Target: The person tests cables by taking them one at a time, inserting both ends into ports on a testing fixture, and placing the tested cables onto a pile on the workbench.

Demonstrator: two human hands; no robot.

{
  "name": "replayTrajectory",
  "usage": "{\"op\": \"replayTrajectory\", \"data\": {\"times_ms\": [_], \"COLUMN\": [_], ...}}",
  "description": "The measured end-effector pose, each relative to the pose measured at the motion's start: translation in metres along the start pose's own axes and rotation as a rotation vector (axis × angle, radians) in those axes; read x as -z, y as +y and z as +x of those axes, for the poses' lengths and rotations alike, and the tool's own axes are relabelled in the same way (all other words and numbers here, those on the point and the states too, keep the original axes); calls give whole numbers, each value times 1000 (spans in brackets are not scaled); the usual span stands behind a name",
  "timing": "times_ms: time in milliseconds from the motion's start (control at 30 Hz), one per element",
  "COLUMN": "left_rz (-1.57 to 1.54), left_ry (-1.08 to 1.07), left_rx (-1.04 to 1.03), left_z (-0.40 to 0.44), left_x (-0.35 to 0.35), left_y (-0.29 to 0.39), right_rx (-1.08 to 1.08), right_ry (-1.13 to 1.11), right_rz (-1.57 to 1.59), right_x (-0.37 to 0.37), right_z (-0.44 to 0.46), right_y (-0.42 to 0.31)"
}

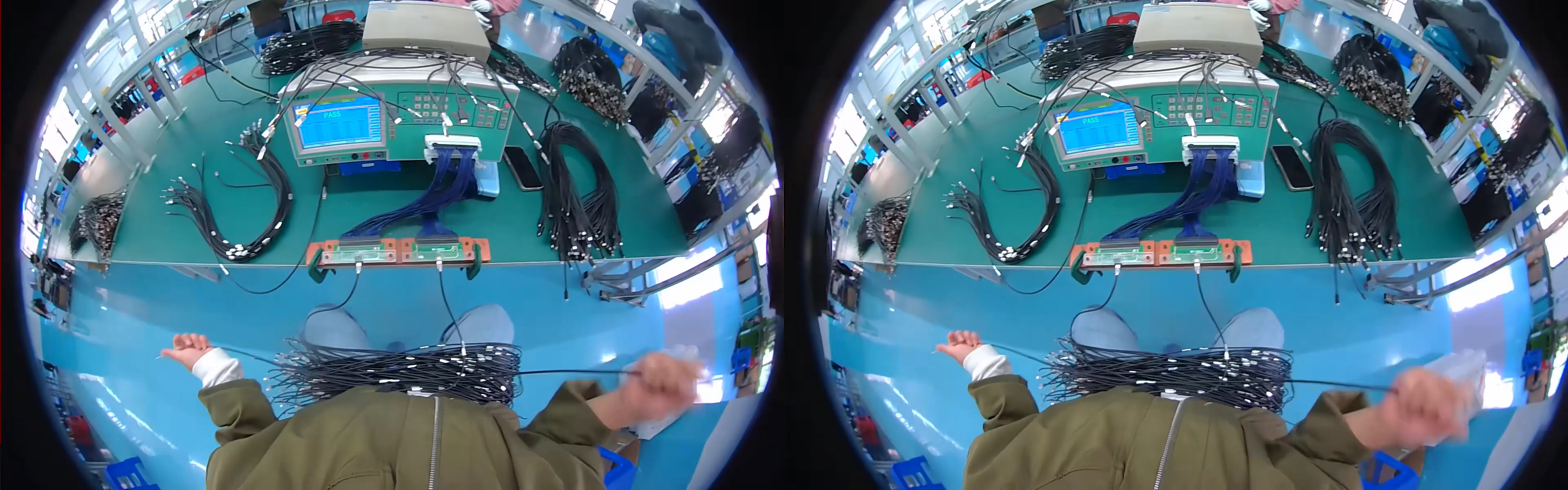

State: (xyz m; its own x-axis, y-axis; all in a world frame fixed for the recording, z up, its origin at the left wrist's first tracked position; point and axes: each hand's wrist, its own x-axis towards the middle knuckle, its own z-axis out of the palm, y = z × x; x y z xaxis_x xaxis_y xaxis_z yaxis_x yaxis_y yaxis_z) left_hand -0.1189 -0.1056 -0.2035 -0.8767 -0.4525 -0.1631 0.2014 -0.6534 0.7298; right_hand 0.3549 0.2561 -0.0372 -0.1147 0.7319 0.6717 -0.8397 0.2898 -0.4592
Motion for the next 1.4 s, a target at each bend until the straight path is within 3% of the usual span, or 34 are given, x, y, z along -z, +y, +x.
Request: {"op": "replayTrajectory", "data": {"times_ms": [67, 167, 533, 667, 800, 867, 900, 933, 1000, 1033, 1100, 1133, 1200, 1233, 1300, 1367, 1400], "left_rz": [5, -17, 112, 85, 106, 76, 126, 89, 49, 81, 223, 118, 45, 44, 28, 190, 310], "left_ry": [46, -200, -219, -211, -344, -230, -228, -227, -234, -175, -97, -65, 124, 134, 124, 26, -140], "left_rx": [52, 127, 190, 204, 315, 317, 371, 402, 413, 404, 398, 356, 191, 213, 50, 124, 120], "left_z": [-16, -2, -39, -41, -11, 27, 63, 99, 134, 103, 139, 107, 56, 47, 36, 37, 29], "left_x": [-22, -12, -30, -33, -30, -18, 0, 22, 51, 34, 74, 61, 38, 33, 40, 43, 39], "left_y": [-2, -19, -19, -23, -18, -11, -8, -9, -5, 14, 10, 15, 19, 15, 10, 2, -10], "right_rx": [-20, 45, 176, 278, 190, 28, 32, 147, 109, 83, 12, -44, -123, -122, -254, -337, -384], "right_ry": [-288, -531, -616, -530, -713, -847, -851, -719, -404, -249, 30, 164, 392, 379, 642, 704, 639], "right_rz": [205, 261, 226, 188, 187, 455, 441, 540, 502, 476, 358, 387, 132, 112, -58, -412, -593], "right_x": [-43, -97, -133, -137, -136, -129, -101, -59, -43, -36, 22, 50, 100, 112, 128, 116, 110], "right_z": [12, 9, 2, 5, 18, 32, 28, 20, 24, 26, 18, 12, 0, -4, -11, -11, -13], "right_y": [-10, -8, -1, 0, -3, -3, -12, -24, -23, -21, -19, -16, -6, 2, 9, 21, 31]}}
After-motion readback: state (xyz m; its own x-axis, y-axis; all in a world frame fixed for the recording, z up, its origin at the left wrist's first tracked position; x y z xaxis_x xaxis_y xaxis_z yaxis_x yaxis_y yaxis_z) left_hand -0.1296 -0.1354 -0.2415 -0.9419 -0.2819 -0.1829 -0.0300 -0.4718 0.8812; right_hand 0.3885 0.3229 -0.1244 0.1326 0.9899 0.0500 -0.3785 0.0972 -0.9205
